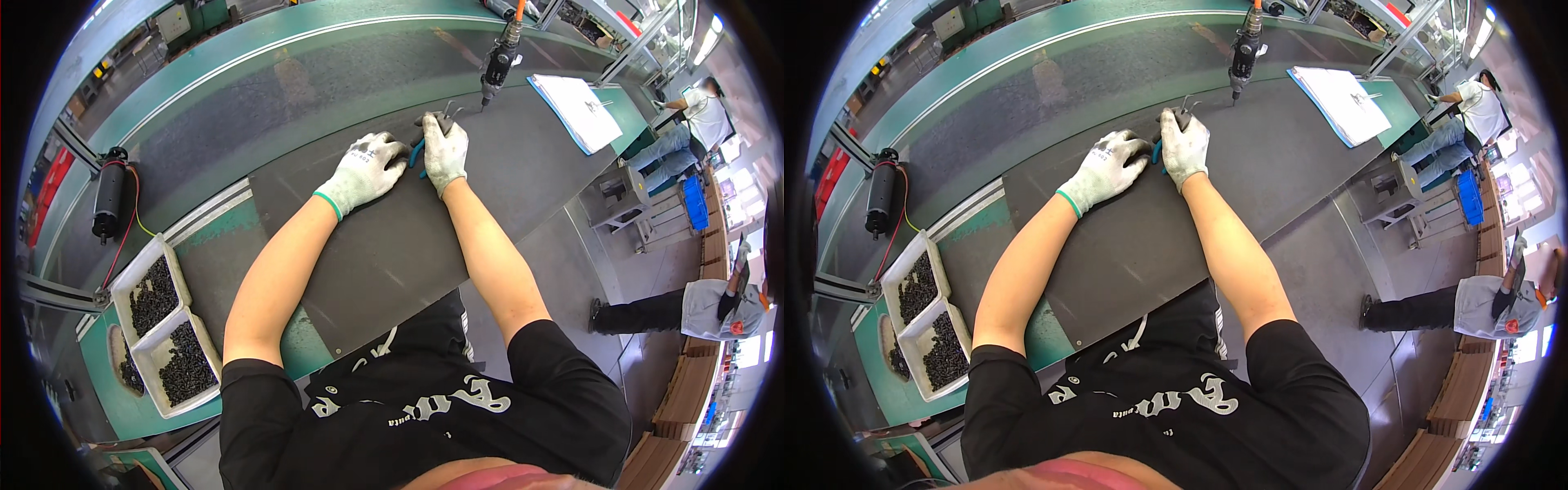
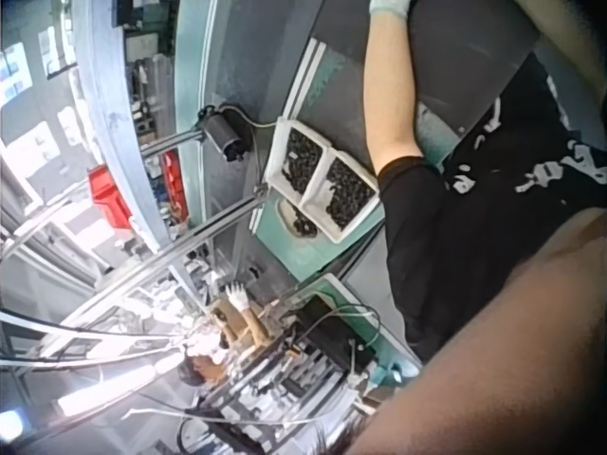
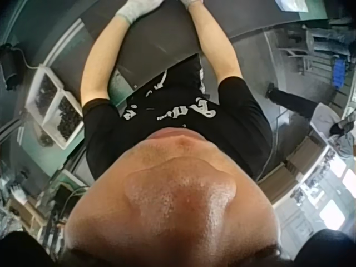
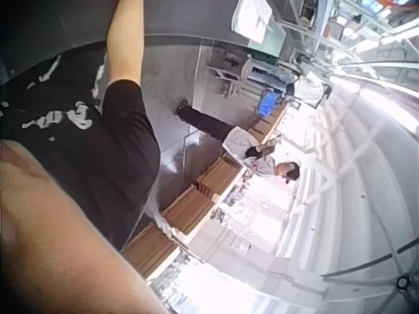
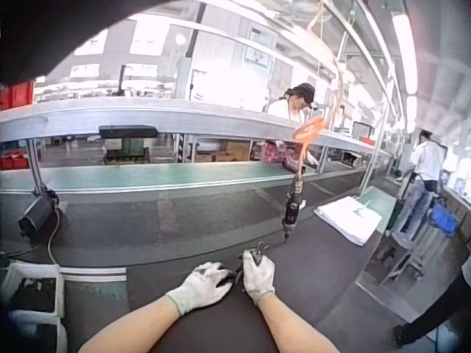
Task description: Assembling electric motors and fan units using power tools at a manual station.
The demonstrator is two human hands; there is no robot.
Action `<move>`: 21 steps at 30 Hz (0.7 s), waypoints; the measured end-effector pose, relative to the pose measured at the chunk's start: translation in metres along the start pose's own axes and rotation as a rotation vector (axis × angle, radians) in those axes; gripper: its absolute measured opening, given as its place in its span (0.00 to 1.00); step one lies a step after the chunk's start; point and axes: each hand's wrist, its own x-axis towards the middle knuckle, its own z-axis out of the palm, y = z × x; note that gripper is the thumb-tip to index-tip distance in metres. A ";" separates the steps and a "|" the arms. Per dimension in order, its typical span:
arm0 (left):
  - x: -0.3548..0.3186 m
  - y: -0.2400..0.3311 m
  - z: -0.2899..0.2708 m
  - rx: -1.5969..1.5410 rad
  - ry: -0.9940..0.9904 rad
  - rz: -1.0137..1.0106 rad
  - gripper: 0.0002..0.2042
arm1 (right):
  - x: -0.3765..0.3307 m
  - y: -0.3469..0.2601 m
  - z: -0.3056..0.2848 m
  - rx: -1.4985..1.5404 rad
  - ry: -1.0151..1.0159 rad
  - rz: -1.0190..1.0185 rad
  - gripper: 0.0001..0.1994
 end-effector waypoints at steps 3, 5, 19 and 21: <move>0.001 0.001 -0.001 0.005 -0.038 -0.039 0.14 | 0.001 0.002 -0.001 0.092 -0.025 0.041 0.14; 0.003 0.000 -0.002 0.010 -0.056 -0.058 0.14 | -0.002 0.002 0.003 0.009 0.043 -0.051 0.14; 0.002 -0.002 0.000 0.002 -0.035 -0.047 0.15 | -0.001 -0.007 0.002 0.000 -0.002 -0.093 0.14; 0.001 -0.002 0.000 0.005 -0.045 -0.046 0.15 | -0.005 -0.013 0.005 0.054 0.029 -0.011 0.13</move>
